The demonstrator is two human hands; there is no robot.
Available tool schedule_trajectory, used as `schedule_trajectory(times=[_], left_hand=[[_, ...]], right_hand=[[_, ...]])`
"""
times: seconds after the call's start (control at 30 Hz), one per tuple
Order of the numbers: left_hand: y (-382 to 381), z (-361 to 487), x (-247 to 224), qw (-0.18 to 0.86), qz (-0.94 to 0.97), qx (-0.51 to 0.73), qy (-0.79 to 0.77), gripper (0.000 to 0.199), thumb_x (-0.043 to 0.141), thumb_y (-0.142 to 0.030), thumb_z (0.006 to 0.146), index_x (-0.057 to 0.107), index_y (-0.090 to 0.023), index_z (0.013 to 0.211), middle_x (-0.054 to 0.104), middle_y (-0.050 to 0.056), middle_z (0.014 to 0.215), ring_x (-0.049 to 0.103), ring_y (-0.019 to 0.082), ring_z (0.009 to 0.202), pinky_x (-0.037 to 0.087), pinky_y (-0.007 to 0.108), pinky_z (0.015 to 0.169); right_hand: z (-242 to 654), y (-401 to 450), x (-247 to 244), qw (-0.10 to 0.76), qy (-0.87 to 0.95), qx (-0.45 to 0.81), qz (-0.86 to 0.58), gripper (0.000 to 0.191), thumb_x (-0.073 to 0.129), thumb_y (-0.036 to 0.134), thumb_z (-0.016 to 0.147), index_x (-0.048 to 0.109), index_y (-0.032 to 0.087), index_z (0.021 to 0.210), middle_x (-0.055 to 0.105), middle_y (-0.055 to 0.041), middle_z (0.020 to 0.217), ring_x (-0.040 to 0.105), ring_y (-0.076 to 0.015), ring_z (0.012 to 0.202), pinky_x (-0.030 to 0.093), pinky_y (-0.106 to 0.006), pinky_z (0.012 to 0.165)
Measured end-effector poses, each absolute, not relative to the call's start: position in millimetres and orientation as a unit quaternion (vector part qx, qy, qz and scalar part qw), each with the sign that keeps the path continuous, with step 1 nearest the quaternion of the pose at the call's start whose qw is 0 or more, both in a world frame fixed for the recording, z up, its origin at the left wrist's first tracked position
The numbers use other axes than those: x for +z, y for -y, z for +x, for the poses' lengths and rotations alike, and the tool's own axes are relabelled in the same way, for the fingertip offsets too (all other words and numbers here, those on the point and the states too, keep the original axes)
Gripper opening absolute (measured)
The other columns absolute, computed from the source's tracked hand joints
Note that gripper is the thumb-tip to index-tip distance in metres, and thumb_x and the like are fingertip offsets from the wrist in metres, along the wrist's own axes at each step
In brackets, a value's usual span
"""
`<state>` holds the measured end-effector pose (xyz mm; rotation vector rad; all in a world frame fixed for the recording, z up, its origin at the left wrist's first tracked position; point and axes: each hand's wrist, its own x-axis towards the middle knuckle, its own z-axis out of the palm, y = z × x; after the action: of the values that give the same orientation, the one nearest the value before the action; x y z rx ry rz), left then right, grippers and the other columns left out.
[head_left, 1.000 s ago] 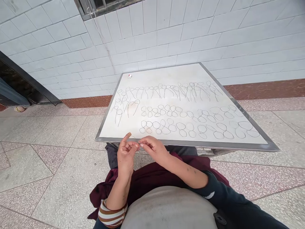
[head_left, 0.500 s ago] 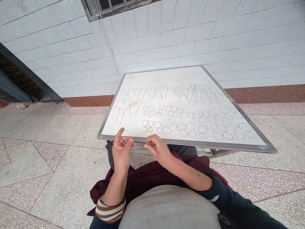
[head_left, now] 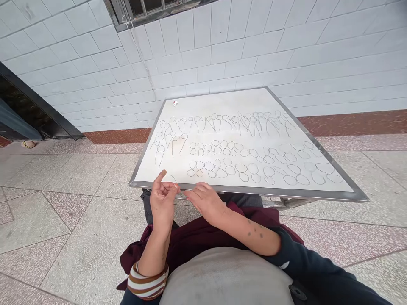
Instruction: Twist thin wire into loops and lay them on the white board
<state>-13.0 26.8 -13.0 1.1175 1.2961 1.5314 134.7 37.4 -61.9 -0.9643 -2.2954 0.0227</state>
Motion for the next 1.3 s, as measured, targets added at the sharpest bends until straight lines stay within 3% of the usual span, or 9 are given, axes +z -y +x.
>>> schedule_trajectory(times=[0.2,0.37,0.6,0.73,0.83,1.0,1.3], left_hand=[[-28.4,-18.1,-14.0,0.439,0.422,0.595,-0.525,0.055,0.07,-0.022,0.072,0.053,-0.017,0.124,0.058,-0.004,0.07,0.059,0.011,0.067,0.049,0.03,0.077],[-26.6,-14.0,-17.9,0.458,0.401,0.601,-0.518,0.054,0.071,-0.021,0.07,0.054,-0.015,0.121,0.058,-0.004,0.07,0.058,0.011,0.067,0.049,0.029,0.075],[-25.3,-2.3,-26.6,0.426,0.442,0.581,-0.535,0.059,0.07,-0.023,0.073,0.05,-0.02,0.128,0.06,-0.003,0.075,0.056,0.01,0.07,0.043,0.024,0.072],[-23.0,1.8,-28.7,0.432,0.442,0.587,-0.523,0.058,0.069,-0.023,0.074,0.049,-0.02,0.129,0.06,-0.003,0.076,0.056,0.01,0.071,0.044,0.024,0.073],[-21.3,2.5,-28.4,0.437,0.439,0.584,-0.526,0.057,0.069,-0.025,0.075,0.05,-0.02,0.128,0.059,-0.003,0.075,0.055,0.01,0.07,0.046,0.024,0.07],[-21.4,1.6,-26.6,0.465,0.429,0.558,-0.537,0.06,0.07,-0.025,0.072,0.05,-0.017,0.128,0.058,-0.003,0.072,0.054,0.011,0.066,0.05,0.025,0.064],[-20.2,-1.3,-23.6,0.493,0.419,0.527,-0.552,0.062,0.073,-0.025,0.068,0.052,-0.015,0.126,0.061,-0.002,0.068,0.058,0.012,0.066,0.05,0.023,0.058]], right_hand=[[143.3,-32.5,-69.9,0.27,0.888,0.026,-0.37,0.038,0.042,-0.001,0.084,0.055,0.014,0.116,0.063,-0.0053,0.083,0.054,-0.018,0.074,0.043,-0.032,0.07],[158.4,-30.6,-78.3,0.299,0.872,0.073,-0.38,0.041,0.04,-0.002,0.084,0.053,0.015,0.119,0.063,-0.005,0.09,0.057,-0.0157,0.073,0.045,-0.028,0.065],[157.0,-31.4,-58.2,0.273,0.864,0.032,-0.422,0.022,0.047,0.012,0.091,0.057,0.014,0.11,0.066,-0.007,0.078,0.062,-0.0199,0.073,0.047,-0.034,0.071],[143.1,-31.4,-49.3,0.261,0.858,0.029,-0.441,0.019,0.053,0.028,0.092,0.058,0.014,0.103,0.064,-0.005,0.07,0.061,-0.0187,0.064,0.043,-0.03,0.059],[139.8,-30.6,-56.3,0.265,0.859,0.045,-0.435,0.015,0.046,0.019,0.094,0.056,0.016,0.104,0.062,-0.0021,0.068,0.055,-0.0134,0.055,0.034,-0.024,0.049],[148.6,-28.9,-69.9,0.277,0.86,0.111,-0.413,0.042,0.046,0.001,0.082,0.05,0.019,0.12,0.059,0.0016,0.071,0.052,-0.0099,0.055,0.031,-0.02,0.047],[157.7,-29.5,-71.3,0.301,0.856,0.14,-0.395,0.048,0.045,-0.001,0.079,0.054,0.023,0.119,0.06,0.0015,0.074,0.053,-0.01,0.058,0.035,-0.02,0.048]])
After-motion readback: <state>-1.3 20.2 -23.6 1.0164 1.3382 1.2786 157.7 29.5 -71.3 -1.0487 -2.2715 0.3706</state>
